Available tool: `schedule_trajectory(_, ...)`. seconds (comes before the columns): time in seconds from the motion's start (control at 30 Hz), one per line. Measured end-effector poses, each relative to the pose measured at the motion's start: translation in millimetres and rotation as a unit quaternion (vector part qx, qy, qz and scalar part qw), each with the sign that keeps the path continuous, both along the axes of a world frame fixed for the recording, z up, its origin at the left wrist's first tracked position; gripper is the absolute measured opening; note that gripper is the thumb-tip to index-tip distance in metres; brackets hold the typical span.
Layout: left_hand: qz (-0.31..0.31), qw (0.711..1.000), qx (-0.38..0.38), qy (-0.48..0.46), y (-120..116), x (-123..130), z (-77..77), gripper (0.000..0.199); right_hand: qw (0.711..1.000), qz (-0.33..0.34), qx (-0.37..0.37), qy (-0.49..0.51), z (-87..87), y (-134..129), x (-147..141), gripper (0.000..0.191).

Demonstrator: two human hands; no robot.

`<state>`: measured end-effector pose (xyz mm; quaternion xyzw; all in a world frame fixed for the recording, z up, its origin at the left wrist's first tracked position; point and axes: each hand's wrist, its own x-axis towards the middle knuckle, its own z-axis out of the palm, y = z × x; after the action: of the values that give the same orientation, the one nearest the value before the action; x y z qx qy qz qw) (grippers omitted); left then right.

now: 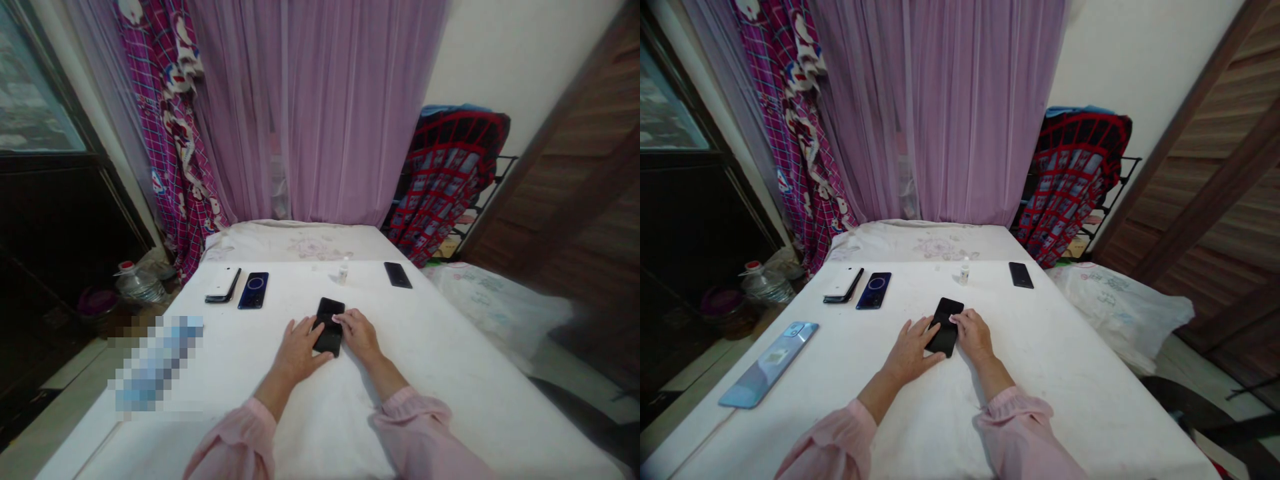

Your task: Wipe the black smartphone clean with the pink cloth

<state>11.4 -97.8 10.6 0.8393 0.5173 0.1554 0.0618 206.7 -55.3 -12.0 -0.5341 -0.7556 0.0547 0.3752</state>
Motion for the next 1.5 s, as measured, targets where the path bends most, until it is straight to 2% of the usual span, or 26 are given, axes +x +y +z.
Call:
schedule_trajectory(0.1,-0.005,1.0,0.001,-0.006,0.1,0.0,-1.0,0.064,0.998,0.053,0.008,-0.014,0.9,-15.5,2.4,0.026)
schedule_trajectory(0.17,-0.012,1.0,-0.003,-0.008,0.2,0.1,-1.2,0.063,0.998,0.06,0.009,-0.023,1.3,-19.3,4.4,0.025)
schedule_trajectory(0.27,-0.017,1.0,-0.011,-0.009,0.1,0.0,-0.5,0.06,0.999,0.02,0.0,-0.036,2.0,-10.1,6.4,0.025)
schedule_trajectory(0.43,-0.023,1.0,-0.02,-0.006,-0.3,0.2,4.0,0.054,0.997,-0.066,-0.033,-0.027,5.7,26.7,5.5,0.025)
schedule_trajectory(0.57,-0.025,0.999,-0.032,-0.001,-1.1,0.2,6.6,0.056,0.995,-0.083,-0.049,-0.03,9.0,41.5,3.9,0.026)
schedule_trajectory(0.7,-0.022,0.999,-0.034,0.001,-3.2,-0.6,4.4,0.057,0.996,-0.078,-0.043,-0.031,9.5,22.5,1.4,0.027)
schedule_trajectory(0.83,-0.018,1.0,-0.024,0.002,-5.8,-0.8,3.2,0.057,0.998,-0.025,-0.016,-0.048,7.8,-13.4,-2.3,0.027)
schedule_trajectory(0.93,-0.019,1.0,-0.018,0.001,-6.1,-0.5,4.0,0.056,0.999,-0.014,-0.01,-0.051,6.9,-23.9,-4.9,0.027)
schedule_trajectory(1.03,-0.022,1.0,-0.018,0.0,-5.2,-0.5,4.2,0.054,0.998,-0.04,-0.007,-0.044,7.4,-13.5,-7.0,0.027)
schedule_trajectory(1.2,-0.023,0.999,-0.025,0.002,-4.4,-1.4,5.0,0.056,0.996,-0.086,-0.015,-0.029,8.1,19.3,-10.1,0.026)
schedule_trajectory(1.33,-0.024,0.999,-0.03,-0.003,-4.8,-1.7,7.3,0.057,0.996,-0.09,-0.021,-0.011,9.0,38.0,-12.4,0.027)
schedule_trajectory(1.5,-0.056,0.998,-0.011,-0.024,-1.0,-0.3,3.4,0.059,0.997,-0.077,-0.012,-0.001,7.8,47.5,-14.0,0.029)
